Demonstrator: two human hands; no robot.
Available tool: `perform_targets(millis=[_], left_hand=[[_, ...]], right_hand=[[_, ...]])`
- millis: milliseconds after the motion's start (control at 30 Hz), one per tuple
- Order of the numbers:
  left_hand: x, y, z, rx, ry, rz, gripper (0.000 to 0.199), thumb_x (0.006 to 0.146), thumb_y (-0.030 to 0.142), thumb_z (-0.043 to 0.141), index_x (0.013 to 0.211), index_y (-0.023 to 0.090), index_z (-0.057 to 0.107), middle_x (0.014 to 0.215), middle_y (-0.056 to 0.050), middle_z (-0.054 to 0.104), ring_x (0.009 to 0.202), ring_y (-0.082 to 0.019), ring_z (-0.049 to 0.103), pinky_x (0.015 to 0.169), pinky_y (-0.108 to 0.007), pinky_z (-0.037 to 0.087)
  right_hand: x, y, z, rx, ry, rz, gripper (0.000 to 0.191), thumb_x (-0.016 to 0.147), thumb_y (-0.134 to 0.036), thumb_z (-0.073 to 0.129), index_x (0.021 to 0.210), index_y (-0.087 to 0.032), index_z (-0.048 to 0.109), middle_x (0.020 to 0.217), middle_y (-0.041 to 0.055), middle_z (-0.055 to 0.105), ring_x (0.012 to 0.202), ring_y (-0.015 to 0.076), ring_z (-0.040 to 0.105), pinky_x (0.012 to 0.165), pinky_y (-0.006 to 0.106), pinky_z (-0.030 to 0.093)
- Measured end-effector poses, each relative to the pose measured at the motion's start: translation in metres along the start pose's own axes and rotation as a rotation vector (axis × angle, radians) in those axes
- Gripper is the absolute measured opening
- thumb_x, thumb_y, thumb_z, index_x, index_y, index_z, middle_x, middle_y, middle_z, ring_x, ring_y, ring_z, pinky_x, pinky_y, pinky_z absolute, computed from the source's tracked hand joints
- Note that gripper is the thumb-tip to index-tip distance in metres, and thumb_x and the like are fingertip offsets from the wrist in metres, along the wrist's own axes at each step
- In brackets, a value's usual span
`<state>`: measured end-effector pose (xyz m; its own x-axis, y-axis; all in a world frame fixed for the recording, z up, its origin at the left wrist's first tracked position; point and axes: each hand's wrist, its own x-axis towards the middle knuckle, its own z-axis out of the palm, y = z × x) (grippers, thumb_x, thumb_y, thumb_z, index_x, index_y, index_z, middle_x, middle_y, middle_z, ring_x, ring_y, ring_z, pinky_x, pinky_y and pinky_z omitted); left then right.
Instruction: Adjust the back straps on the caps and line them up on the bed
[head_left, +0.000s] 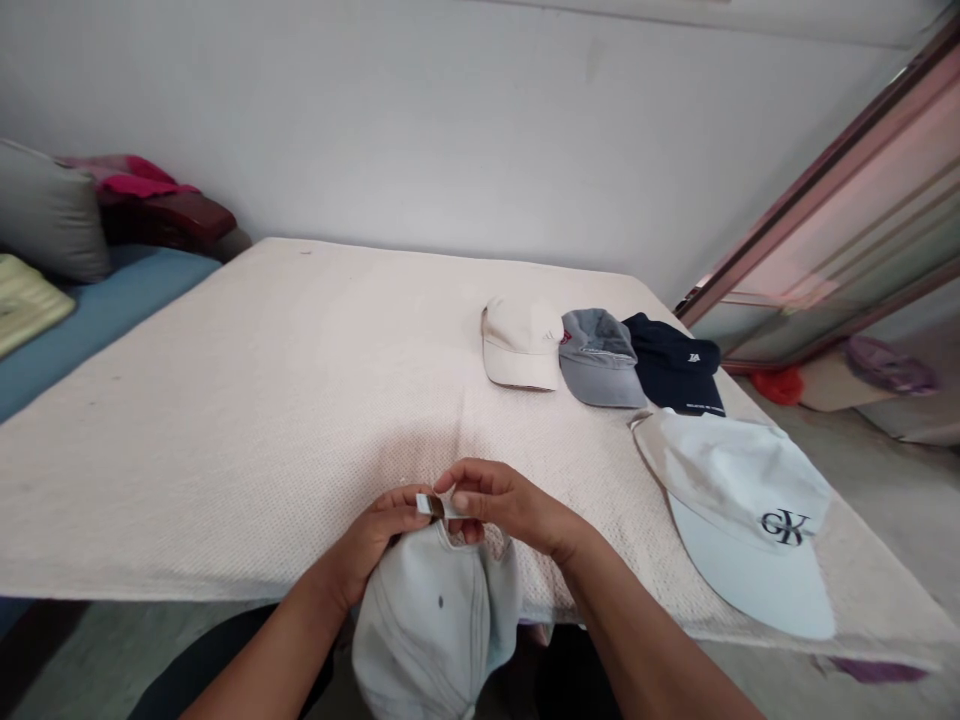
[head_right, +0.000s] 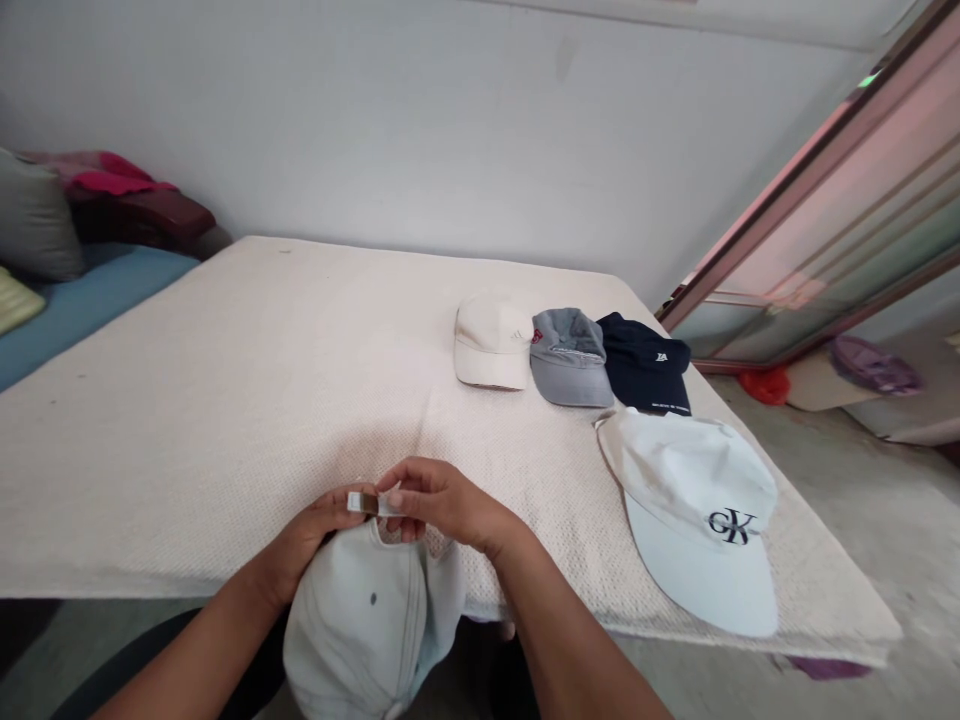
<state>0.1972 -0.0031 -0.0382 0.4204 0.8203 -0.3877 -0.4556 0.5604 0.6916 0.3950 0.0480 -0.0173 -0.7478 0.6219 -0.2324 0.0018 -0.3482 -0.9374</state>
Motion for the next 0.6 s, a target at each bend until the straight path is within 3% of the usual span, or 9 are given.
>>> perform_targets(millis=[100,267,433,600], left_hand=[[-0.001,0.0,-0.004,-0.072,0.009,0.03,0.008,0.069,0.016,0.069,0.077,0.015,0.069,0.069,-0.003,0.068,0.062,-0.013,0.06,0.062,-0.023,0.044],[-0.002,-0.001,-0.002,-0.015,0.022,0.001,0.01,0.067,0.018,0.072,0.074,0.015,0.066,0.064,0.0,0.063,0.057,-0.011,0.055,0.057,-0.021,0.041],[-0.001,0.004,0.002,0.27,0.067,0.019,0.011,0.068,0.017,0.075,0.073,0.016,0.065,0.071,0.001,0.061,0.069,-0.012,0.055,0.067,-0.022,0.041],[-0.001,0.001,0.001,0.256,0.021,-0.001,0.012,0.071,0.022,0.073,0.08,0.016,0.067,0.078,-0.003,0.065,0.075,-0.017,0.059,0.074,-0.029,0.044]], right_hand=[[-0.006,-0.001,-0.005,-0.047,0.006,0.049,0.028,0.087,-0.041,0.057,0.088,-0.014,0.061,0.075,0.0034,0.064,0.066,0.0113,0.059,0.065,0.026,0.046],[-0.003,0.006,-0.001,0.002,0.002,0.116,0.02,0.079,-0.033,0.067,0.078,-0.014,0.061,0.059,-0.0032,0.056,0.047,0.0056,0.047,0.046,0.019,0.037],[0.003,0.01,0.005,0.057,0.061,0.069,0.02,0.075,-0.032,0.07,0.078,-0.015,0.06,0.055,-0.004,0.056,0.043,0.005,0.045,0.04,0.017,0.033],[0.003,0.009,0.005,0.129,0.014,0.052,0.024,0.074,-0.029,0.071,0.088,-0.016,0.058,0.056,-0.0048,0.058,0.041,0.0054,0.045,0.039,0.017,0.033]])
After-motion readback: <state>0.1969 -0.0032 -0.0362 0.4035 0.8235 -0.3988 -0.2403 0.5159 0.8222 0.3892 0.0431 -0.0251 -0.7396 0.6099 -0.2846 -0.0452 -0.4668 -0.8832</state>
